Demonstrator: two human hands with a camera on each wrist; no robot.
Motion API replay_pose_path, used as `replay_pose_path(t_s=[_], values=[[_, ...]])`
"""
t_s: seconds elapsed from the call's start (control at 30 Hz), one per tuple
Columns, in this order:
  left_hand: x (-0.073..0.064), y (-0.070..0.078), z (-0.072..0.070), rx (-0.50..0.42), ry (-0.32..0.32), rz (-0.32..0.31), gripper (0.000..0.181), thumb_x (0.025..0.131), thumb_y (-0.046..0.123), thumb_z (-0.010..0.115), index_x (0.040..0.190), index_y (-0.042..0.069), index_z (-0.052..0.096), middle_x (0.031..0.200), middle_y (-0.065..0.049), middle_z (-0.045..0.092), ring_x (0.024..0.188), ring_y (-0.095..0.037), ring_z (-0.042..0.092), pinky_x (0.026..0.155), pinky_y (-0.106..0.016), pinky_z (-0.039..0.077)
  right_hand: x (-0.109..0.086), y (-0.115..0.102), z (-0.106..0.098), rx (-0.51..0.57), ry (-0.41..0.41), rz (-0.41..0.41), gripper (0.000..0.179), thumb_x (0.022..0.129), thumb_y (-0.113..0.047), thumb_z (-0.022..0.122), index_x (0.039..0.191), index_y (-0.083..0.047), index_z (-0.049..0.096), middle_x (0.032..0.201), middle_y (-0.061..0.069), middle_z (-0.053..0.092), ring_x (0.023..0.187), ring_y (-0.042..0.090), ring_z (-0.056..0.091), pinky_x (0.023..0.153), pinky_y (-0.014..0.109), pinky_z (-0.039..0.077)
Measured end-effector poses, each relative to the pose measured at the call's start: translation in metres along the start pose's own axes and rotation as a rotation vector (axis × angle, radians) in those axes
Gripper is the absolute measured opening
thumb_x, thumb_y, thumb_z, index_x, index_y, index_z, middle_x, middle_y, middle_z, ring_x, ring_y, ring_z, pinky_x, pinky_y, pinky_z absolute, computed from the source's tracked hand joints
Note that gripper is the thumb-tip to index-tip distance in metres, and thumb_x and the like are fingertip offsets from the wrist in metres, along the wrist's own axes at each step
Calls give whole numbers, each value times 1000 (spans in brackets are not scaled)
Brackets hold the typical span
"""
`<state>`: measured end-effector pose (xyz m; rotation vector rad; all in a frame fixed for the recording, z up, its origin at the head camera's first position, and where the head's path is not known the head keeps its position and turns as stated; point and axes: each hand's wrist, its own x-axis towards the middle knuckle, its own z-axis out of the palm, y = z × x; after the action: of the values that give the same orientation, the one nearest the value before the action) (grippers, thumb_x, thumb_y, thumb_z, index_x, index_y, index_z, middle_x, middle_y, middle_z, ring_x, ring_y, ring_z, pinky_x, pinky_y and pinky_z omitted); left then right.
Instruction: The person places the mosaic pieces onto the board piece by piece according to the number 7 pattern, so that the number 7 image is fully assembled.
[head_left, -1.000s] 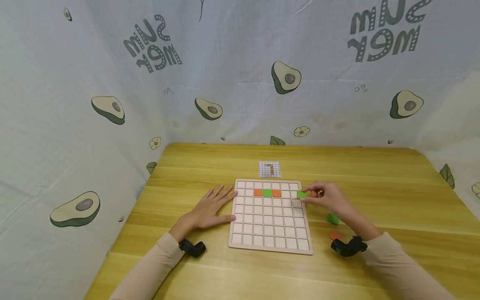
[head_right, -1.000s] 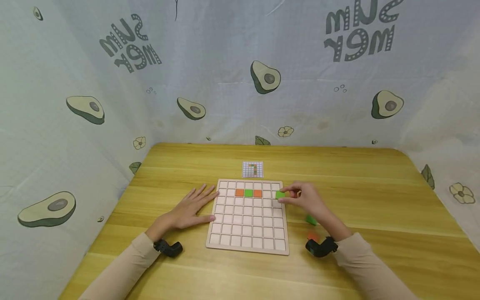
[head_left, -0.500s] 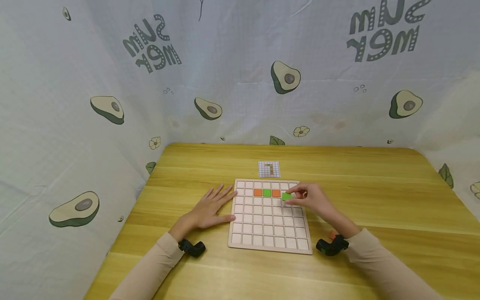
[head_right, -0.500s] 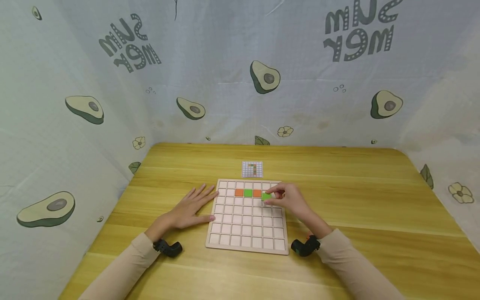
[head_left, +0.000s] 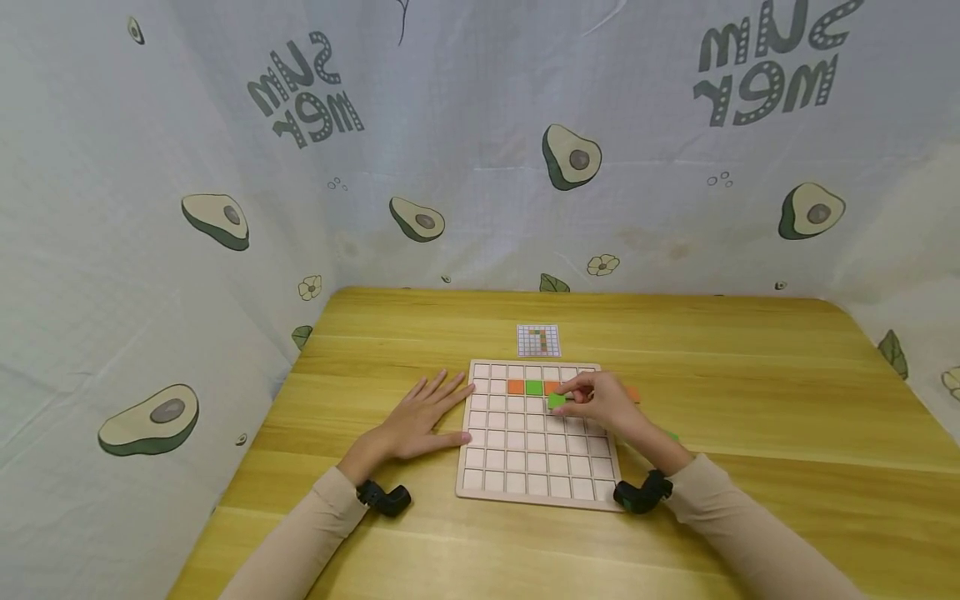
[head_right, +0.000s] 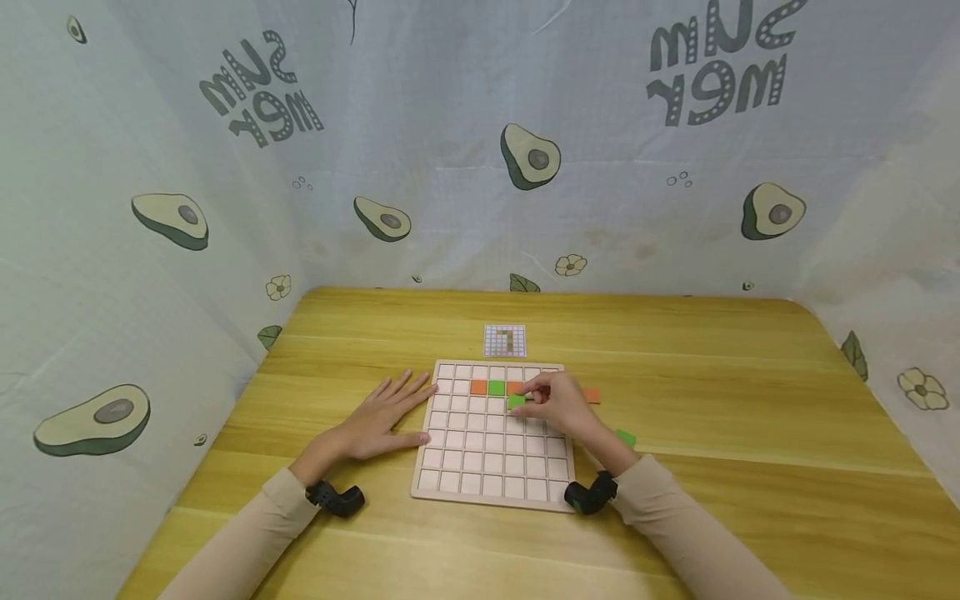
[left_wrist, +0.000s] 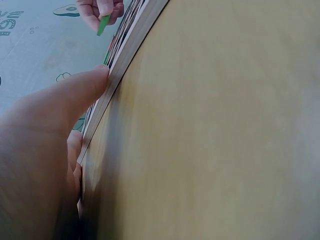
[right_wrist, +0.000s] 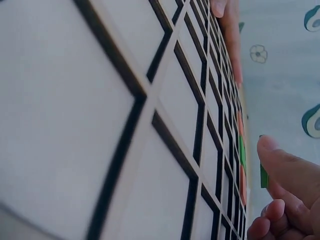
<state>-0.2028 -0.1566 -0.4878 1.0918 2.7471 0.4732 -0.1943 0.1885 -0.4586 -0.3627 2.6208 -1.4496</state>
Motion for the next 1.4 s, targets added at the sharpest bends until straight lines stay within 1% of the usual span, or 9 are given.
replay_pose_path(t_s=[0.23, 0.47, 0.83, 1.03, 1.23, 1.4], values=[[0, 0, 1, 4, 2, -3, 81, 97, 65, 44, 162, 27, 14, 167, 0, 6, 152, -29, 1, 120, -52, 0, 2, 1, 5, 17, -1, 21, 21, 79, -4, 85, 95, 5, 75, 64, 1, 48, 63, 15, 41, 57, 22, 33], [0, -1, 2, 1, 1, -2, 81, 97, 65, 44, 162, 27, 13, 167, 0, 6, 152, -29, 1, 120, -52, 0, 6, 5, 7, -6, 8, 23, 21, 76, -3, 86, 92, 5, 75, 63, 0, 46, 64, 15, 41, 58, 22, 32], [0, 0, 2, 3, 1, -9, 81, 98, 64, 44, 162, 26, 14, 167, -1, 7, 152, -28, 0, 120, -51, -1, 7, 7, 11, -3, 20, 36, 21, 77, -2, 86, 94, 4, 75, 65, 2, 49, 63, 16, 41, 55, 23, 32], [-1, 1, 1, -8, -7, -10, 81, 98, 65, 44, 162, 27, 14, 167, 0, 6, 152, -28, -1, 120, -51, -1, 5, 6, 11, -2, 17, 29, 22, 76, -2, 86, 93, 4, 74, 66, 2, 49, 62, 17, 41, 54, 23, 32], [0, 0, 3, -3, 13, -2, 80, 97, 66, 44, 162, 28, 14, 167, 1, 7, 152, -28, 1, 120, -52, 0, 7, 6, 10, -3, 7, 22, 21, 76, -2, 86, 94, 4, 75, 66, 2, 50, 62, 16, 42, 54, 23, 33], [0, -2, 3, -8, 11, -5, 81, 97, 67, 43, 162, 28, 14, 167, 2, 6, 152, -27, 0, 120, -51, 0, 6, 4, 7, 29, -6, 40, 24, 76, -3, 86, 96, 5, 75, 67, 2, 51, 65, 16, 43, 55, 22, 34]])
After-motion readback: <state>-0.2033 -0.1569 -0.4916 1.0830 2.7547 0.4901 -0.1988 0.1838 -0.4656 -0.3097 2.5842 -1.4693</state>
